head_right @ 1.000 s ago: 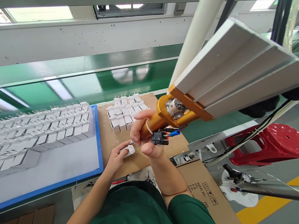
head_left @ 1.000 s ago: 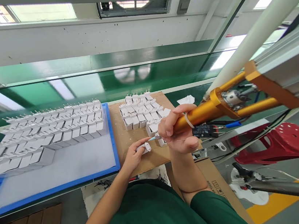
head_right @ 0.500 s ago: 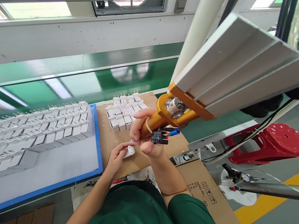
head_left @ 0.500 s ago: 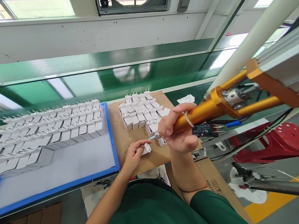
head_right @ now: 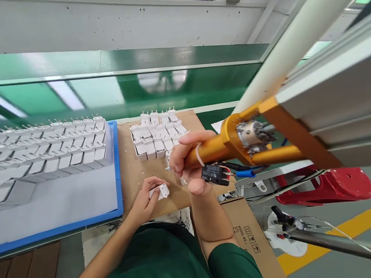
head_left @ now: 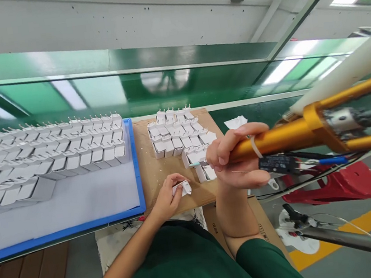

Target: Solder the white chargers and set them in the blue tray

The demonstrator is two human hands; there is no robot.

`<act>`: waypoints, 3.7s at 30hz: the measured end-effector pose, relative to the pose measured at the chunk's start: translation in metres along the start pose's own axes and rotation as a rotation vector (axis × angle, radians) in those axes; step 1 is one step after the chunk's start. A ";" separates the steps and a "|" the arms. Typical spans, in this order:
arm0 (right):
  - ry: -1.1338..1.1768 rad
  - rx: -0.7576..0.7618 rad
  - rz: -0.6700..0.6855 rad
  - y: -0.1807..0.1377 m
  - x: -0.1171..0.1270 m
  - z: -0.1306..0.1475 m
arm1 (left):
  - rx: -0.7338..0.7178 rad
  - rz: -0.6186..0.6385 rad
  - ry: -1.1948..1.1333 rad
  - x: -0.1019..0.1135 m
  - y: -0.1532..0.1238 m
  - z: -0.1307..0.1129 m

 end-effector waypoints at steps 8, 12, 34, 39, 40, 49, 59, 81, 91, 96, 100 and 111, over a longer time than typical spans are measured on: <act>-0.160 0.085 -0.067 0.017 -0.006 -0.012 | -0.319 -0.036 0.051 -0.005 -0.011 -0.002; -0.252 0.108 -0.049 0.021 -0.003 -0.016 | -0.200 0.002 0.014 -0.002 -0.010 -0.006; -0.134 0.220 0.000 0.032 0.016 -0.035 | 0.123 0.116 -0.232 0.011 0.000 -0.013; -0.182 0.163 -0.052 0.032 0.026 -0.041 | 0.158 0.160 -0.232 0.012 0.002 -0.013; -0.197 0.150 -0.054 0.032 0.026 -0.041 | 0.158 0.165 -0.231 0.013 0.002 -0.013; -0.140 0.164 -0.039 0.035 0.026 -0.038 | -0.064 0.123 -0.188 0.015 -0.004 -0.006; -0.155 0.146 -0.039 0.032 0.030 -0.036 | -0.039 0.109 -0.184 0.012 -0.003 -0.004; -0.174 0.184 -0.087 0.029 0.028 -0.040 | -0.245 0.070 -0.080 0.007 -0.008 -0.009; -0.148 0.263 -0.082 0.035 0.024 -0.040 | -0.115 -0.108 -0.088 0.003 -0.009 -0.004; -0.250 0.187 -0.124 0.031 0.033 -0.041 | -0.116 -0.256 0.072 0.003 -0.013 -0.010; -0.253 0.131 -0.091 0.030 0.037 -0.043 | -0.193 -0.274 0.159 0.008 -0.015 -0.015; -0.247 0.223 -0.155 0.034 0.023 -0.041 | -0.292 -0.145 0.212 0.022 -0.020 -0.009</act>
Point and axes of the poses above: each hand's wrist, its own y-axis towards the middle knuckle, its own x-axis out of the back of the hand, z = x × y, the point moved 2 cm from there along y, towards the middle knuckle, and after that the axes turned 14 degrees about -z, right-handed, at the moved point
